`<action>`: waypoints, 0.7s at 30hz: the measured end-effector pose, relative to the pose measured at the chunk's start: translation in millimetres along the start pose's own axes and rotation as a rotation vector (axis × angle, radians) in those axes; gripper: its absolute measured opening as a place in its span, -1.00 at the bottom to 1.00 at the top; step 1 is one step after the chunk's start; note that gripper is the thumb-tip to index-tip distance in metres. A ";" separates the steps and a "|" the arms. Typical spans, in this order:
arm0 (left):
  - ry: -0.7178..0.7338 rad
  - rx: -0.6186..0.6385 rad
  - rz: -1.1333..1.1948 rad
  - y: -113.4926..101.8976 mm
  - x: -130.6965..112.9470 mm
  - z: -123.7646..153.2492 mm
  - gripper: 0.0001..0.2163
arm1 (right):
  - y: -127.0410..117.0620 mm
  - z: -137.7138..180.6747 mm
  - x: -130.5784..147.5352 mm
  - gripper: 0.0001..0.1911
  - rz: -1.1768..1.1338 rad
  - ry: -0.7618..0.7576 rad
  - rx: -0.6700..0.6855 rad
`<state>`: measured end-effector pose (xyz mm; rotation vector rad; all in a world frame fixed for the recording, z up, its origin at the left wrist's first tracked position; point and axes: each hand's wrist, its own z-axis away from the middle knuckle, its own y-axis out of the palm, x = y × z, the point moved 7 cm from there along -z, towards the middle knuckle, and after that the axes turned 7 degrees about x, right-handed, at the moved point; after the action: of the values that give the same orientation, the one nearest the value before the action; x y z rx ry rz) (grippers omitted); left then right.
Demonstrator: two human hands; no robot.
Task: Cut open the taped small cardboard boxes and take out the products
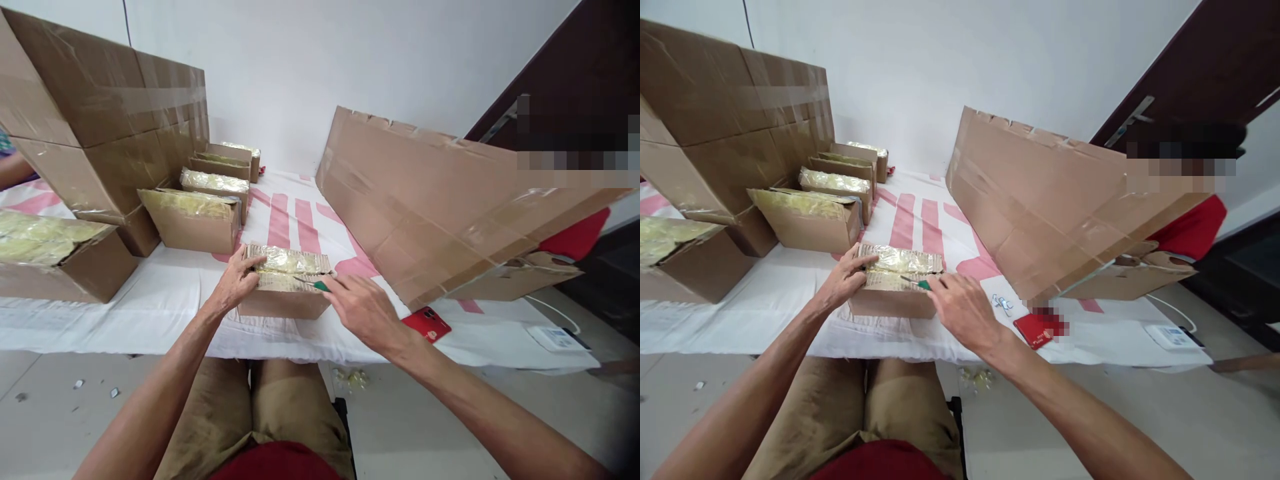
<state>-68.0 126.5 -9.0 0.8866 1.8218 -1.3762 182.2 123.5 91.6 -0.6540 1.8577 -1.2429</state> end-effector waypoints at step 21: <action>0.056 0.001 0.013 -0.2 -3.0 0.1 -0.40 | 20.6 54.9 -72.8 -0.72 0.156 0.275 0.098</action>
<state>-66.6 126.0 -6.4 0.9441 1.8543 -1.3570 268.5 159.0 85.0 -0.2898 2.0112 -1.3637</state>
